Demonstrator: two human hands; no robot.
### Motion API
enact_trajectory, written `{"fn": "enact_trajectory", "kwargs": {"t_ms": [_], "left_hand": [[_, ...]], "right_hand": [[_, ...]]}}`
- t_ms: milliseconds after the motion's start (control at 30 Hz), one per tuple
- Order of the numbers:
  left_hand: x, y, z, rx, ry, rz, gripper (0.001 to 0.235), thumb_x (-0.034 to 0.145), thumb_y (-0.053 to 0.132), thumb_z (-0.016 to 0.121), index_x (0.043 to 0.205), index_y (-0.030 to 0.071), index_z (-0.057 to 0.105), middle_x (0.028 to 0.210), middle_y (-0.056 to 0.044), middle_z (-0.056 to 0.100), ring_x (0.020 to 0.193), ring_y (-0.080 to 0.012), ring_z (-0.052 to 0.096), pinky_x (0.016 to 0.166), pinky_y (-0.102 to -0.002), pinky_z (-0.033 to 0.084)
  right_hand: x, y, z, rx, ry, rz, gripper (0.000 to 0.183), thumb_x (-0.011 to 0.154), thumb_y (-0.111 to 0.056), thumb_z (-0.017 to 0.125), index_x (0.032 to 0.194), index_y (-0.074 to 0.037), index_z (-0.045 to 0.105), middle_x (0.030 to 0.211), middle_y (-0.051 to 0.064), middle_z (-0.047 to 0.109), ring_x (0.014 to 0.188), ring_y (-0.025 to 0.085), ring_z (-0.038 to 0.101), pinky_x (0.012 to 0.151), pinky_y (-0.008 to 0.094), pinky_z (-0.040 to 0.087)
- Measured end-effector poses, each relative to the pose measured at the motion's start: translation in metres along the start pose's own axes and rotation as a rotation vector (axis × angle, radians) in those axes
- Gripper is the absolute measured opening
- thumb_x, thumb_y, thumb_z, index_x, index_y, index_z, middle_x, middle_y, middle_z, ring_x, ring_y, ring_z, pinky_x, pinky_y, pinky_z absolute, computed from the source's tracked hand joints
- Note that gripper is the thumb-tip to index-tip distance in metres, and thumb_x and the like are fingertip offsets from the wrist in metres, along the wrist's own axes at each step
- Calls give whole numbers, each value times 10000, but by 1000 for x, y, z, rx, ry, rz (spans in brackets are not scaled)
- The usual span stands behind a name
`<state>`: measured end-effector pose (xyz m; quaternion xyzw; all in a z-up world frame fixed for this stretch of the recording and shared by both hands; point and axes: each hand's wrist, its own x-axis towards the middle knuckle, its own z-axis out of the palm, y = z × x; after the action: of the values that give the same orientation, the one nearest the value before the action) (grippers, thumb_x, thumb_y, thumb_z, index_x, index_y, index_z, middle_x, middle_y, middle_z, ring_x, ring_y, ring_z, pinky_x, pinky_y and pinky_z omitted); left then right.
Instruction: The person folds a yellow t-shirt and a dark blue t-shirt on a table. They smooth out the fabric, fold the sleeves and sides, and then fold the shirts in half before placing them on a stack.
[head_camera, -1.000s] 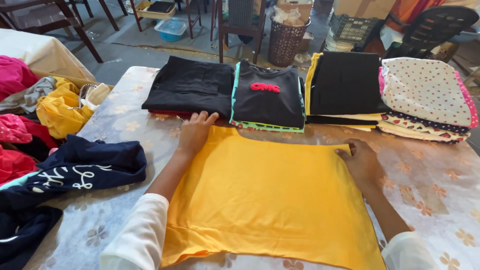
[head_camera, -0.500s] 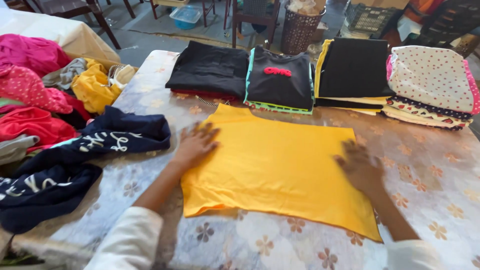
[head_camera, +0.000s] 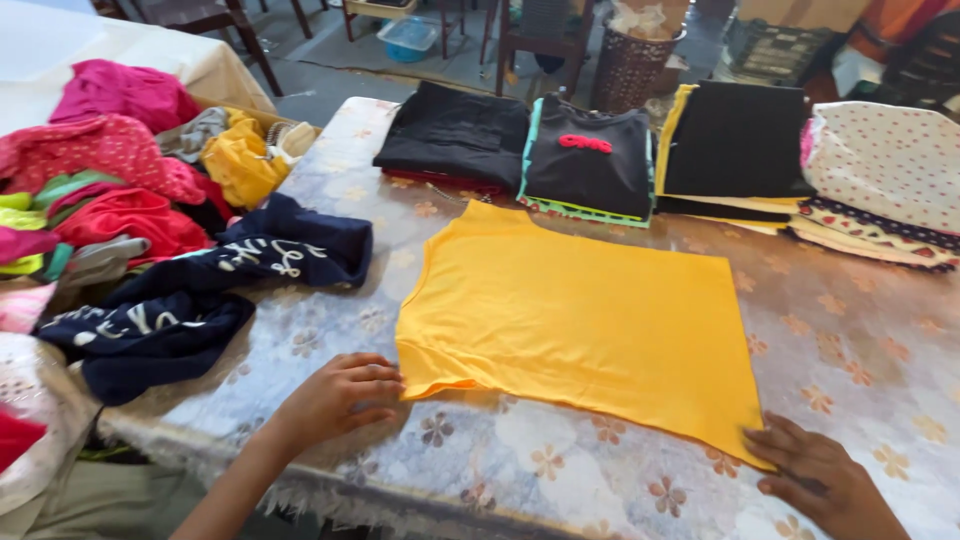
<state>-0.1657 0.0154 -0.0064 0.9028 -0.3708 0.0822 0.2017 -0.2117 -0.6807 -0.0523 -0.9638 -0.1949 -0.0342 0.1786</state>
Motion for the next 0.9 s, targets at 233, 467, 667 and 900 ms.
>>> {"fn": "enact_trajectory", "kwargs": {"t_ms": [233, 467, 667, 900], "left_hand": [[13, -12, 16, 40, 73, 151, 192, 890, 220, 775, 1072, 160, 781, 1187, 11, 744, 1245, -227, 611, 1056, -411, 472], [69, -44, 12, -432, 156, -62, 225, 937, 162, 618, 1122, 79, 714, 1056, -49, 773, 998, -156, 733, 871, -335, 570], [103, -66, 14, -856, 45, -512, 295, 1073, 273, 607, 1309, 97, 617, 747, -67, 494, 646, -112, 456, 577, -275, 353], [88, -67, 18, -559, 81, -193, 426, 937, 48, 675, 1348, 157, 641, 1204, -116, 723, 890, -130, 720, 774, -278, 581]], "right_hand": [[6, 73, 36, -11, 178, -217, 313, 780, -391, 766, 1030, -206, 809, 1203, -61, 760, 1381, 177, 579, 1124, 358, 461], [57, 38, -2, 165, 110, -189, 185, 973, -112, 665, 1126, -89, 766, 1337, 162, 779, 1444, 502, 407, 1098, 559, 365], [97, 18, -1, 654, 181, 549, 379, 1050, -192, 622, 1374, -8, 689, 945, 179, 693, 675, 189, 524, 574, 345, 431], [83, 13, 1, 703, 165, 570, 456, 893, -82, 721, 1344, -49, 658, 860, 87, 658, 643, 134, 520, 509, 300, 397]]}}
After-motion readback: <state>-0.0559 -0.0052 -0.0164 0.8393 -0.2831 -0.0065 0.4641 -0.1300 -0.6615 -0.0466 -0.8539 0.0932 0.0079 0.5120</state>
